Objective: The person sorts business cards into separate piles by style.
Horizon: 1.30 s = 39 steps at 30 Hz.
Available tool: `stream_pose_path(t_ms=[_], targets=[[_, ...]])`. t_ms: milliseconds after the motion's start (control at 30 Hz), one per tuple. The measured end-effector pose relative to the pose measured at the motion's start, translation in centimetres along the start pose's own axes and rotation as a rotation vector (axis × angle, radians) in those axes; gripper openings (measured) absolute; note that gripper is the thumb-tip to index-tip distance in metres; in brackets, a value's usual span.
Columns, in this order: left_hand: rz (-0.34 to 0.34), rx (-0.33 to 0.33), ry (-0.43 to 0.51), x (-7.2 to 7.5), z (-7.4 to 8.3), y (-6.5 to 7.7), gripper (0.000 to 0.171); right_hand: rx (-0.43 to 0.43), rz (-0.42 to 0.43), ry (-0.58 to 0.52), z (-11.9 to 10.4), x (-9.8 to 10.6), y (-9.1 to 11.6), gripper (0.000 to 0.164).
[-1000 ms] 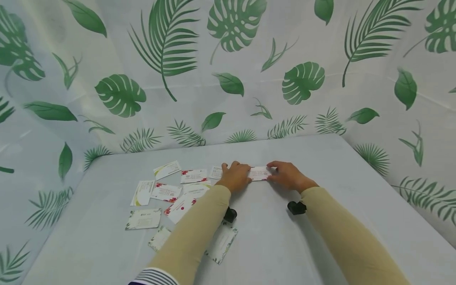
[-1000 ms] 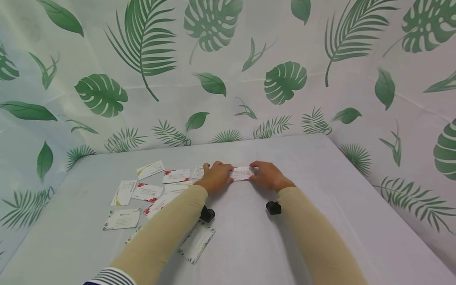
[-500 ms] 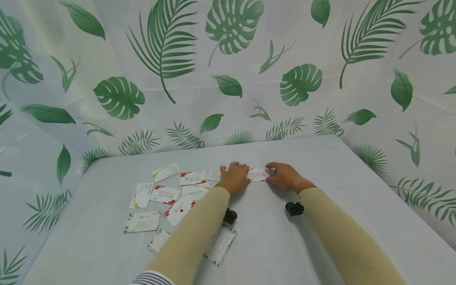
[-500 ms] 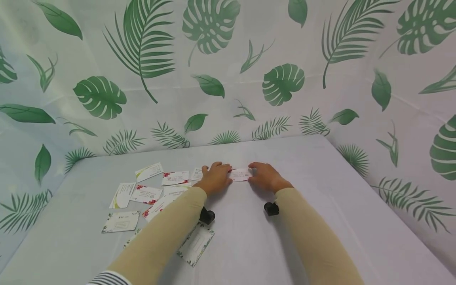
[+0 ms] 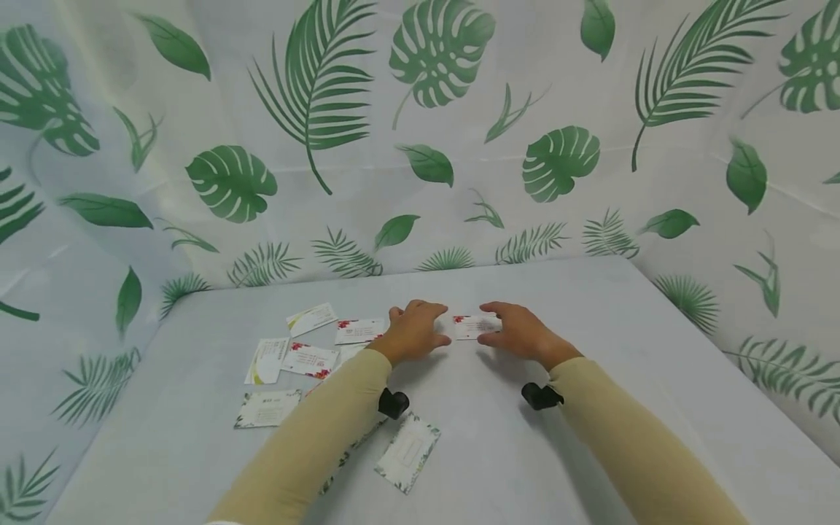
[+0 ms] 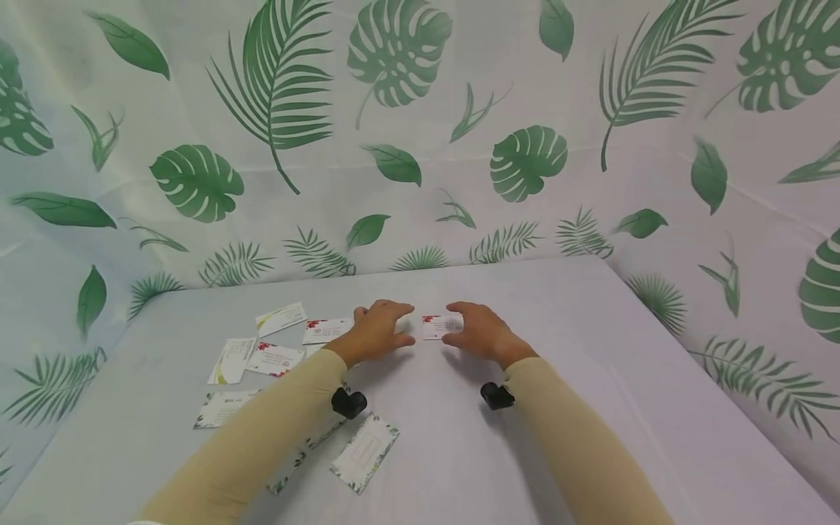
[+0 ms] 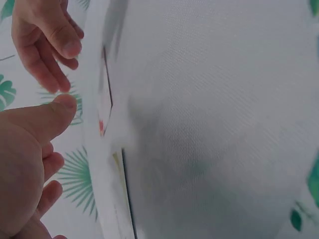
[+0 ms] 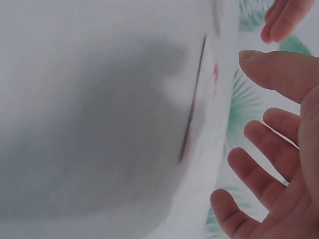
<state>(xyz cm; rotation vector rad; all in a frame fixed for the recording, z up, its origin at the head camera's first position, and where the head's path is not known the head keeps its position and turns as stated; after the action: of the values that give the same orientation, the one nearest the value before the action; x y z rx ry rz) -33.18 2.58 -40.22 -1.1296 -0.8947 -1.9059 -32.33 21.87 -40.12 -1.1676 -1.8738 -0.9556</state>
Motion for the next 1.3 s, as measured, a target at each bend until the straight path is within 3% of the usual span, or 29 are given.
stream_pose_path(t_ms=[200,400,600,800,1067,1300], targets=[[0.016,-0.041,0.010,0.6,-1.4,1.7,0.062,0.108,0.034,-0.031,-2.6,-0.5,0.1,0.062],[0.043,-0.029,0.016,1.0,-3.8,3.4,0.062,0.180,0.056,-0.021,-5.0,-1.5,-0.3,0.058],[0.060,-0.018,0.054,1.8,-7.0,4.5,0.060,0.185,0.047,-0.052,-7.4,-3.5,-2.4,0.052],[0.060,0.036,0.078,2.8,-10.0,5.2,0.061,0.190,0.006,-0.042,-9.6,-5.6,-4.7,0.046],[0.030,0.089,0.082,3.2,-13.2,6.1,0.060,0.151,-0.030,-0.005,-11.5,-6.5,-7.1,0.043],[0.014,0.177,0.052,3.2,-15.8,6.2,0.058,0.103,-0.034,0.084,-12.5,-6.8,-8.7,0.039]])
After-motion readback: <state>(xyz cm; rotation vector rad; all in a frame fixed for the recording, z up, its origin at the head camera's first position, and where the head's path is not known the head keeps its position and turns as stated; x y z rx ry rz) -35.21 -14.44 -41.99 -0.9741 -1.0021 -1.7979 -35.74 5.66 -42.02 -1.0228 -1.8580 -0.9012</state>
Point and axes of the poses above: each hand's wrist, its own y-axis away from the middle knuckle, its own x-axis out of the back of the hand, z = x × y, the point moved 4 cm from there along -y, towards the middle knuckle, and after that the axes turned 8 degrees about -z, right-handed, at the moved point
